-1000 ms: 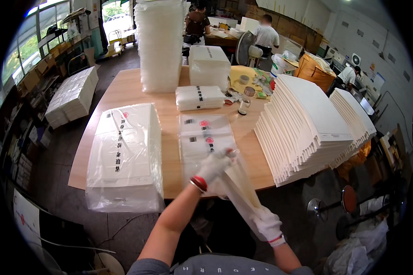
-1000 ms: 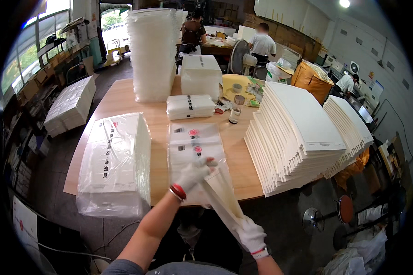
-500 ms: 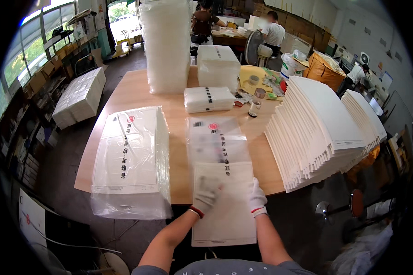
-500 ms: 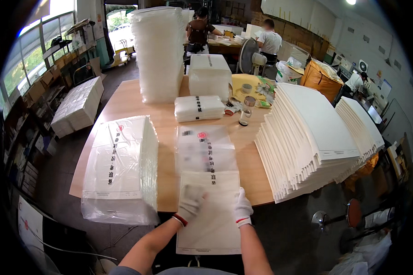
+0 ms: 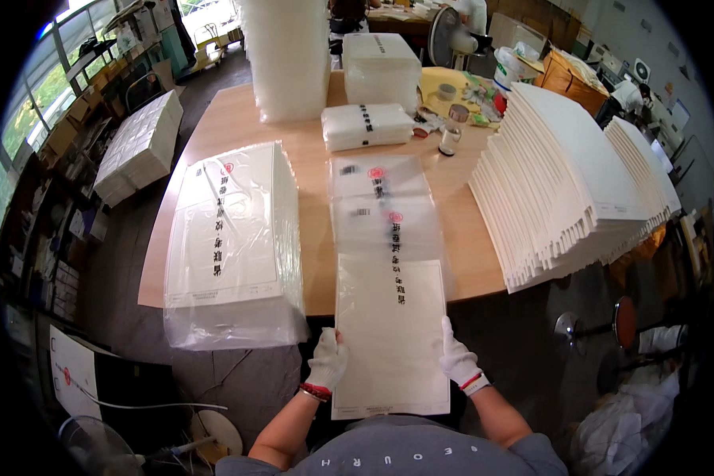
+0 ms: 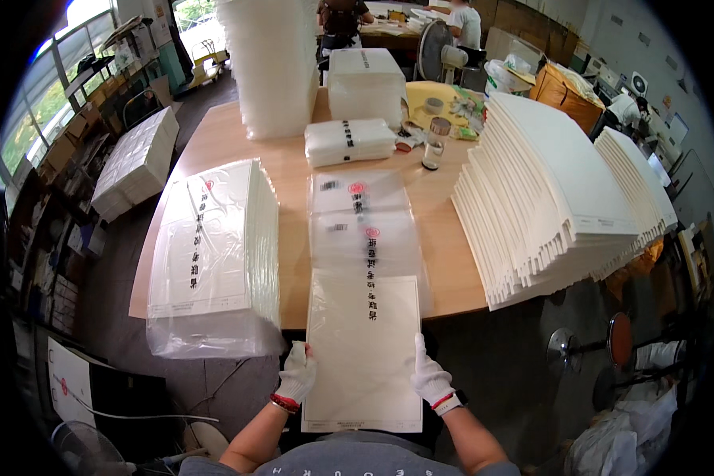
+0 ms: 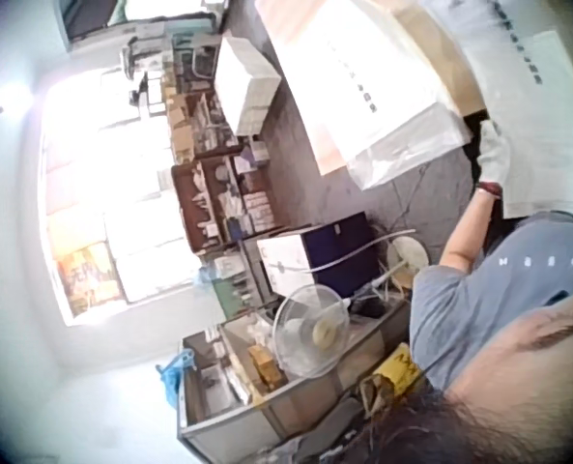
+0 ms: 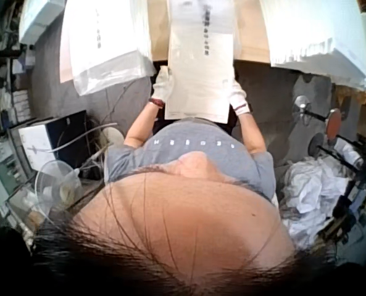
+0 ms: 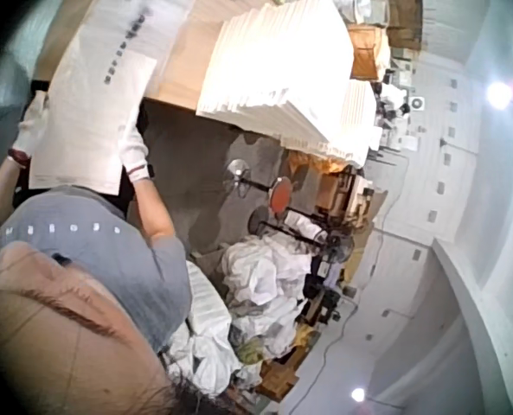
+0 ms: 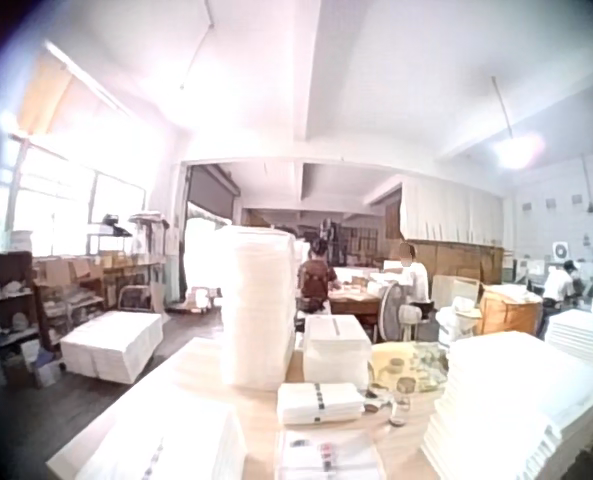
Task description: The person repeatedly picks up stacks of white paper documents, places them into clear plastic sleeves, and stacks the packaged items on the table. The person wears white gloves and works at a wooden table in a room with other people in the background.
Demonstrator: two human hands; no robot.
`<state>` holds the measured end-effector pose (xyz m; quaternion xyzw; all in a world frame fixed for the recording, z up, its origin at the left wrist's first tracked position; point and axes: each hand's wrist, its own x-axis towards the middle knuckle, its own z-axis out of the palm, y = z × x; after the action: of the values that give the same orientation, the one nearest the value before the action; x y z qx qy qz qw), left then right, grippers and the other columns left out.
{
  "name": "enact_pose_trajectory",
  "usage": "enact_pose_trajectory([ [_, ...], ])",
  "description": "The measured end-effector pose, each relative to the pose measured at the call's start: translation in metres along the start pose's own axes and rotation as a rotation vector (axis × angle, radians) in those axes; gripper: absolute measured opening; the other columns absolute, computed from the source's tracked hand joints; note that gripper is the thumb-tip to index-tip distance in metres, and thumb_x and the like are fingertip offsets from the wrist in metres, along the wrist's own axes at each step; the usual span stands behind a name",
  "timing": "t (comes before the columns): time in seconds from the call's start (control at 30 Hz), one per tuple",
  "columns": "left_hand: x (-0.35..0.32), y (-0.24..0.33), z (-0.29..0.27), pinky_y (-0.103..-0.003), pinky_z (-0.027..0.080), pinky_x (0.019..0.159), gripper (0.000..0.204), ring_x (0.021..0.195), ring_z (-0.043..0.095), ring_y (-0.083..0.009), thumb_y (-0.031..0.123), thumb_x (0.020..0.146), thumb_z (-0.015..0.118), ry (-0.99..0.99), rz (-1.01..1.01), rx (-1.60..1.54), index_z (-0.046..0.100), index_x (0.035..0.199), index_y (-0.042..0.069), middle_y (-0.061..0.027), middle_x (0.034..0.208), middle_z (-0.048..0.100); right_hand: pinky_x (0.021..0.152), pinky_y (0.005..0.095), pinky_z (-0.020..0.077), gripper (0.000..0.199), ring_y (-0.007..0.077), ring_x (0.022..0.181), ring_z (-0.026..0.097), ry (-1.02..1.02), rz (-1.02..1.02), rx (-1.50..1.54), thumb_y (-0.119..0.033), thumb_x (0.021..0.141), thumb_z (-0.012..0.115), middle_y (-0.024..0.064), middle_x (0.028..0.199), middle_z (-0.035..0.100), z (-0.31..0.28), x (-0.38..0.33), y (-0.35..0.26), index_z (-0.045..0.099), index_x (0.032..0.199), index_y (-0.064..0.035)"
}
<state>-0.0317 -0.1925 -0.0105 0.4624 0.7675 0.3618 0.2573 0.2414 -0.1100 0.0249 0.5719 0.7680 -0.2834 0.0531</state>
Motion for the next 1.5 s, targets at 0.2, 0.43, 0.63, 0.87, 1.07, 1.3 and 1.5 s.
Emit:
enact_pose_trajectory([
  [0.2,-0.095,-0.001,-0.037,-0.044,0.043,0.066,0.011,0.077,0.054,-0.0375,0.007,0.079,0.052,-0.193,0.010,-0.014,0.046,0.087,0.003,-0.0195,0.085,0.051,0.065,0.0533,0.0454,0.074,0.0424,0.074,0.059,-0.085,-0.093,0.091,-0.024,0.085,0.044,0.0262,0.101,0.059,0.012,-0.089,0.001,0.002,0.143,-0.0057],
  [0.43,-0.136,0.018,-0.071,-0.032,0.047,0.073,0.030,0.088,0.058,-0.0286,-0.006,0.070,0.059,-0.424,0.218,-0.236,0.059,0.098,0.004,-0.0166,0.103,0.055,0.062,0.0469,0.0479,0.043,0.0362,0.068,0.062,-0.013,-0.451,-0.207,-0.020,0.086,0.049,0.0241,0.087,0.062,0.028,-0.139,-0.006,0.043,0.126,-0.0063],
  [0.63,-0.120,0.039,-0.084,-0.032,0.049,0.059,0.016,0.065,0.056,-0.0224,-0.011,0.066,0.043,-0.124,0.203,-0.301,0.050,0.075,0.000,-0.0132,0.080,0.055,0.073,0.0338,0.0515,0.040,0.0208,0.077,0.067,-0.085,-0.242,0.608,-0.014,0.084,0.054,0.0139,0.080,0.068,-0.011,-0.150,0.013,0.049,0.122,-0.0027],
  [0.87,-0.082,0.112,-0.073,-0.033,0.044,0.048,0.012,0.061,0.056,-0.0267,0.002,0.068,0.058,-0.177,0.682,-0.197,0.051,0.075,0.010,-0.0073,0.079,0.055,0.079,0.0356,0.0510,0.035,0.0210,0.097,0.058,-0.320,0.151,1.407,-0.019,0.089,0.048,0.0132,0.111,0.057,0.053,-0.072,0.042,0.049,0.118,0.0013],
  [1.07,-0.085,0.112,-0.168,-0.030,0.047,0.063,0.037,0.069,0.059,-0.0167,0.036,0.087,0.048,-0.130,0.385,-0.663,0.059,0.073,0.004,-0.0078,0.074,0.063,0.078,0.0296,0.0492,0.037,0.0157,0.094,0.057,-0.234,-0.325,1.677,-0.017,0.089,0.049,0.0091,0.108,0.057,-0.009,-0.019,-0.121,0.047,0.120,0.0023],
  [1.3,0.028,-0.042,-0.247,-0.024,0.041,0.058,0.006,0.067,0.046,-0.0111,0.004,0.081,0.045,0.808,0.357,-0.873,0.047,0.076,0.006,-0.0010,0.075,0.045,0.056,0.0273,0.0512,0.030,0.0128,0.065,0.059,-0.683,-0.491,1.314,-0.023,0.091,0.049,0.0055,0.080,0.059,-0.009,0.055,-0.238,0.051,0.113,-0.0034],
  [1.5,0.003,-0.124,-0.309,-0.033,0.043,0.080,0.038,0.098,0.049,-0.0185,0.015,0.074,0.055,0.678,0.042,-0.718,0.048,0.110,0.006,-0.0066,0.106,0.048,0.059,0.0254,0.0493,0.031,0.0114,0.064,0.057,-0.325,-0.665,0.984,-0.027,0.092,0.049,0.0048,0.077,0.058,0.022,0.070,-0.257,0.051,0.110,-0.0016],
])
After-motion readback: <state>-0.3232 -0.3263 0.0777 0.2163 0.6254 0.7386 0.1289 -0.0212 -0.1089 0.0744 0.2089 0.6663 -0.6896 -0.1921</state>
